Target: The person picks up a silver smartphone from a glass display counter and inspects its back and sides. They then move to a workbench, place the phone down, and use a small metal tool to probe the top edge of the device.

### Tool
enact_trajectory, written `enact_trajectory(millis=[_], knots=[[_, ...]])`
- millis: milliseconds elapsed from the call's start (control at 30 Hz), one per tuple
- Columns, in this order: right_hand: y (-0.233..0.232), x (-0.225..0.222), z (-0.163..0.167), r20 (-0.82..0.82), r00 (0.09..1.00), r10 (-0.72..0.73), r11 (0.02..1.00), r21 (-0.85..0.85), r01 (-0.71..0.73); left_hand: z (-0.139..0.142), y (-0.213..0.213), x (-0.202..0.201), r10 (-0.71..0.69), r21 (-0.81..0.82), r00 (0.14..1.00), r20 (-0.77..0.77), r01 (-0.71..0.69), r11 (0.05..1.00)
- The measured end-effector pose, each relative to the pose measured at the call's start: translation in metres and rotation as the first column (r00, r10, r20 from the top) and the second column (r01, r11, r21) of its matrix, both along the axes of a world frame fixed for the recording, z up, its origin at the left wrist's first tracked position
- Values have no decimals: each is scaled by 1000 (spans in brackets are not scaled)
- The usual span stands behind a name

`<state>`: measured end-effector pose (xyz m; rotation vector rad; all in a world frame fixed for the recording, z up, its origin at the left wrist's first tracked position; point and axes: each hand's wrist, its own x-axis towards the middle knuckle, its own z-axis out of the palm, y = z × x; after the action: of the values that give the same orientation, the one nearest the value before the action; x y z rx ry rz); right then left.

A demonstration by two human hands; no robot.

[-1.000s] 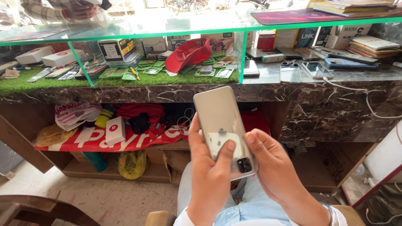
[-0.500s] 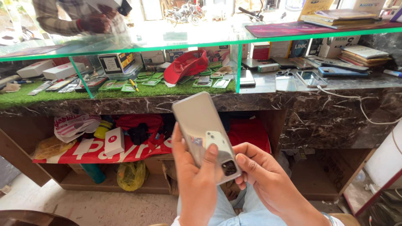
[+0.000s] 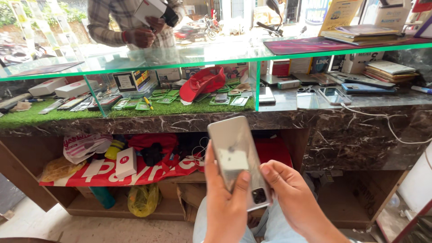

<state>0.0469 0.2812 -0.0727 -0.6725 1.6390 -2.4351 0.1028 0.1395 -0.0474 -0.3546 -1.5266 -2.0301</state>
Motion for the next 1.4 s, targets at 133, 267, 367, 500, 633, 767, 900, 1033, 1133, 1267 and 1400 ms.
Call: enact_trajectory(millis=[133, 267, 367, 500, 633, 767, 900, 1033, 1133, 1267, 1400], knots=[[12, 4, 15, 0, 994, 111, 975, 195, -109, 4, -9, -1, 51, 66, 997, 58, -55, 996], [8, 10, 16, 92, 988, 124, 980, 142, -136, 3, -13, 0, 41, 82, 998, 52, -45, 996], [6, 8, 9, 6, 997, 77, 981, 178, -77, -1, -5, 1, 96, 10, 995, 2, -96, 995], [9, -1, -1, -129, 991, -26, 983, 177, 49, -4, 8, 2, 70, -23, 998, -4, -70, 997], [11, -5, -10, -126, 983, -136, 966, 202, 159, -3, 9, 5, -12, -51, 1000, 21, 13, 999], [10, -7, -9, -165, 971, -173, 963, 180, 202, -1, 5, 7, -90, -61, 995, -44, 88, 994], [12, -9, 5, -353, 906, -233, 961, 62, 271, 1, 2, 4, -68, 10, 998, 0, 68, 998], [19, -4, 21, -357, 893, -272, 954, 20, 299, 0, -2, 1, -81, 95, 989, 123, 69, 993], [18, 0, 25, -271, 943, -192, 979, 14, 203, -2, -1, 1, -95, 88, 991, 89, 88, 992], [8, 2, 20, -121, 993, 2, 1000, 17, 0, -8, 8, 2, -155, 3, 985, 77, 155, 988], [3, 2, 15, -60, 996, -62, 994, 84, 67, -13, 9, 1, -291, 37, 945, 152, 289, 957]])
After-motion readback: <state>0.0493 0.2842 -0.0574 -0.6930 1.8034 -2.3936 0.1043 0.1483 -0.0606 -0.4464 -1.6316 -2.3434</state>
